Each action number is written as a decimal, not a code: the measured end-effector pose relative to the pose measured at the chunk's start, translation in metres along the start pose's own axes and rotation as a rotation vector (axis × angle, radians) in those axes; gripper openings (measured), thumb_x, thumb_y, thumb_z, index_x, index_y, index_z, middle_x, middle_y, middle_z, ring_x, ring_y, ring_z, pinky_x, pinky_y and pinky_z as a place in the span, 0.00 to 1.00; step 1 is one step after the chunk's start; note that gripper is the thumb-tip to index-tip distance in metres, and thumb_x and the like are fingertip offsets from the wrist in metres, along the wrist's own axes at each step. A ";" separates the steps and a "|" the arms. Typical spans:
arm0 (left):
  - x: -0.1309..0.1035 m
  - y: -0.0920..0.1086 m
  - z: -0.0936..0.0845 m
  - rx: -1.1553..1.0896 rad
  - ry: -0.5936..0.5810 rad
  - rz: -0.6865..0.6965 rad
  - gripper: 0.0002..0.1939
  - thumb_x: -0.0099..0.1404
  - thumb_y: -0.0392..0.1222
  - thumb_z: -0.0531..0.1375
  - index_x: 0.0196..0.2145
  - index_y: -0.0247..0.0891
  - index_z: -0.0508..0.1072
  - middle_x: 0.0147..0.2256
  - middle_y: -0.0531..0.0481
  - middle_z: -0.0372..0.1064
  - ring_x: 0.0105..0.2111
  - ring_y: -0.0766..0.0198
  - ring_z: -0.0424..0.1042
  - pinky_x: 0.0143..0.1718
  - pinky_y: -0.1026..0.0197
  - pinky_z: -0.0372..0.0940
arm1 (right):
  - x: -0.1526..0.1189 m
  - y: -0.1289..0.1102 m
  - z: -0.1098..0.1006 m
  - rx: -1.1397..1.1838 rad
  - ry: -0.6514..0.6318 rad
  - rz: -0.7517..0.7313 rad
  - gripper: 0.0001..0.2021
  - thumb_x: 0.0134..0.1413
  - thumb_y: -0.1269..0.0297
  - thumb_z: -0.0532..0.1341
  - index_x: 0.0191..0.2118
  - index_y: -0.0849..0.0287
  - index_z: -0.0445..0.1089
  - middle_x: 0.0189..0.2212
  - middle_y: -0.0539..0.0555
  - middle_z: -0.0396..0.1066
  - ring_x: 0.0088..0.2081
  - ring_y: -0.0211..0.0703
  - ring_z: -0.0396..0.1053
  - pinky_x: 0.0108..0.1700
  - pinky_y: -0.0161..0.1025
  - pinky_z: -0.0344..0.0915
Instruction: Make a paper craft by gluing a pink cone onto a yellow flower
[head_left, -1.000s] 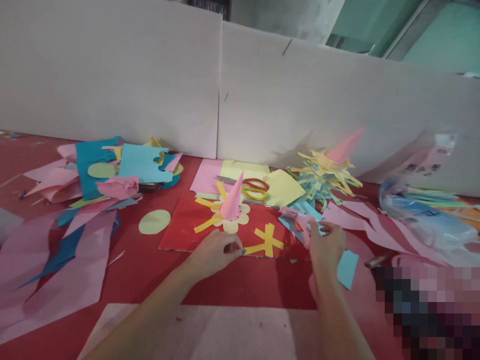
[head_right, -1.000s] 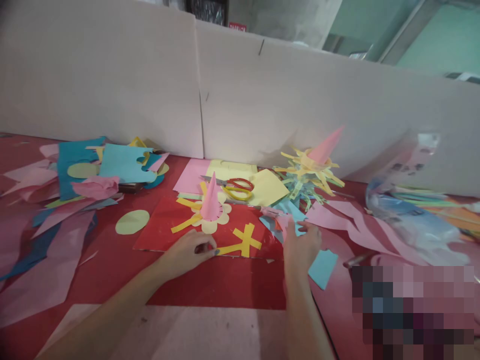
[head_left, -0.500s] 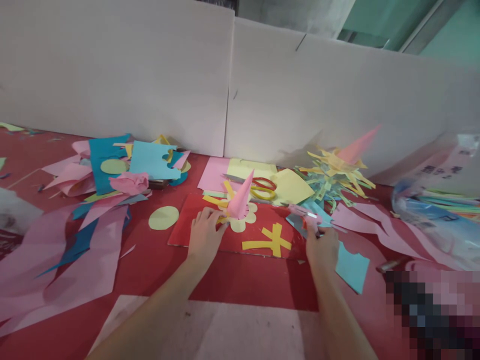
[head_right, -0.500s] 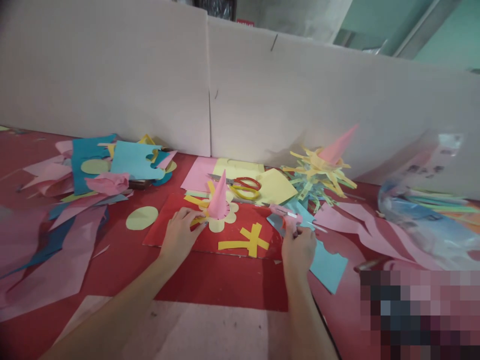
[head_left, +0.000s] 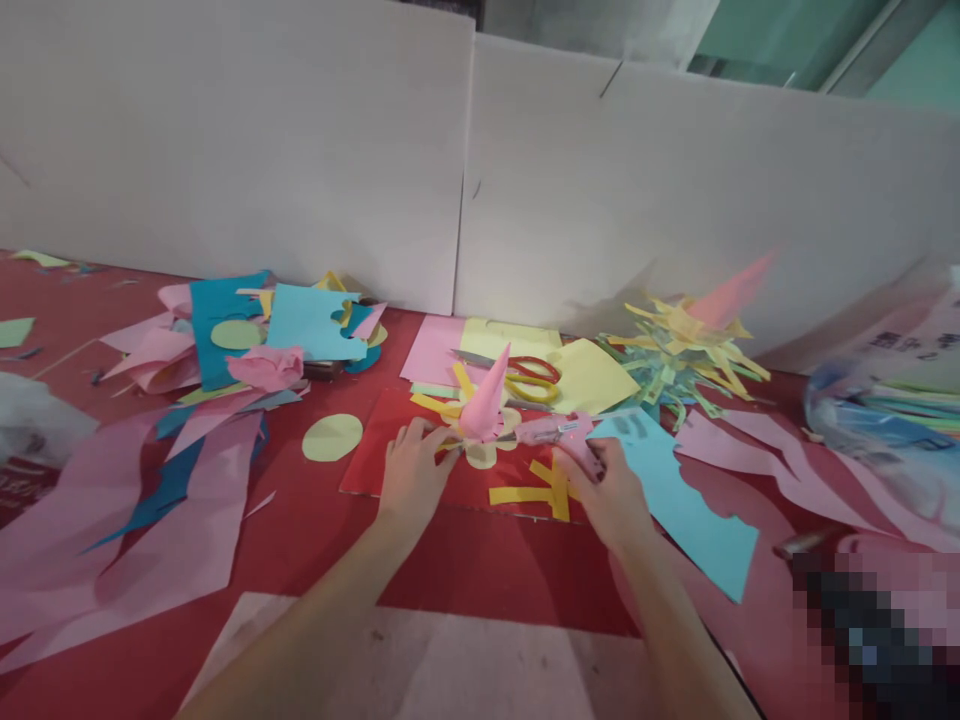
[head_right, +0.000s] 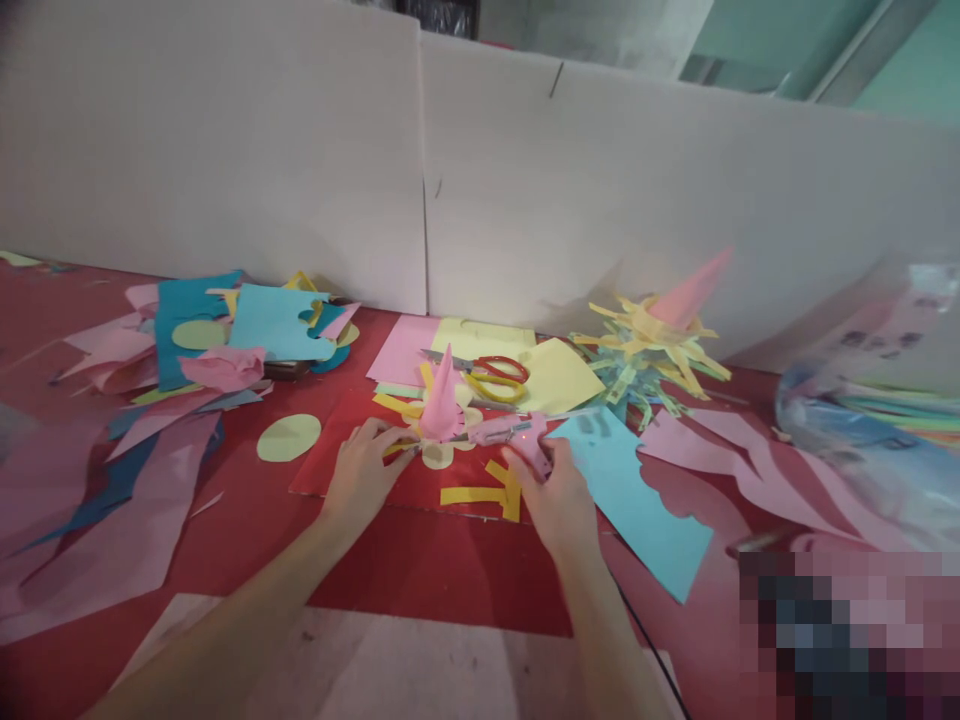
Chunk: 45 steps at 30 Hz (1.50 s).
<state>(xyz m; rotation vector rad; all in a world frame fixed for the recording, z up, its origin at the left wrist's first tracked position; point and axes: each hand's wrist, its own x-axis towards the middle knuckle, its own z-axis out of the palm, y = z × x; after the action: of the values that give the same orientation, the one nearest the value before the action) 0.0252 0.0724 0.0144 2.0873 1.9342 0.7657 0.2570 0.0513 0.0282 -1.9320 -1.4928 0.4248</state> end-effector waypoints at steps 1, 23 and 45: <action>0.000 0.000 0.001 0.003 0.007 0.000 0.09 0.60 0.43 0.55 0.38 0.46 0.73 0.37 0.49 0.63 0.37 0.60 0.63 0.38 0.58 0.57 | 0.000 -0.002 0.001 -0.042 -0.026 0.003 0.25 0.42 0.42 0.57 0.40 0.57 0.59 0.33 0.54 0.68 0.33 0.45 0.67 0.32 0.38 0.59; -0.001 0.003 0.000 0.031 -0.002 -0.003 0.09 0.58 0.45 0.57 0.37 0.45 0.71 0.36 0.50 0.62 0.37 0.59 0.62 0.38 0.57 0.56 | -0.007 -0.006 0.010 -0.225 -0.056 -0.158 0.16 0.46 0.55 0.55 0.41 0.54 0.57 0.33 0.52 0.69 0.32 0.45 0.68 0.29 0.36 0.58; -0.001 0.003 -0.001 0.028 0.006 0.012 0.09 0.58 0.44 0.57 0.37 0.45 0.71 0.36 0.50 0.63 0.38 0.58 0.63 0.38 0.57 0.55 | -0.008 -0.004 0.008 -0.310 0.001 -0.241 0.14 0.48 0.59 0.55 0.41 0.54 0.57 0.38 0.53 0.70 0.35 0.46 0.70 0.28 0.35 0.59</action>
<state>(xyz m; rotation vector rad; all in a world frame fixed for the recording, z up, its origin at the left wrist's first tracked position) 0.0274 0.0706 0.0159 2.1166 1.9480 0.7529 0.2470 0.0471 0.0234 -1.9442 -1.8526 0.0881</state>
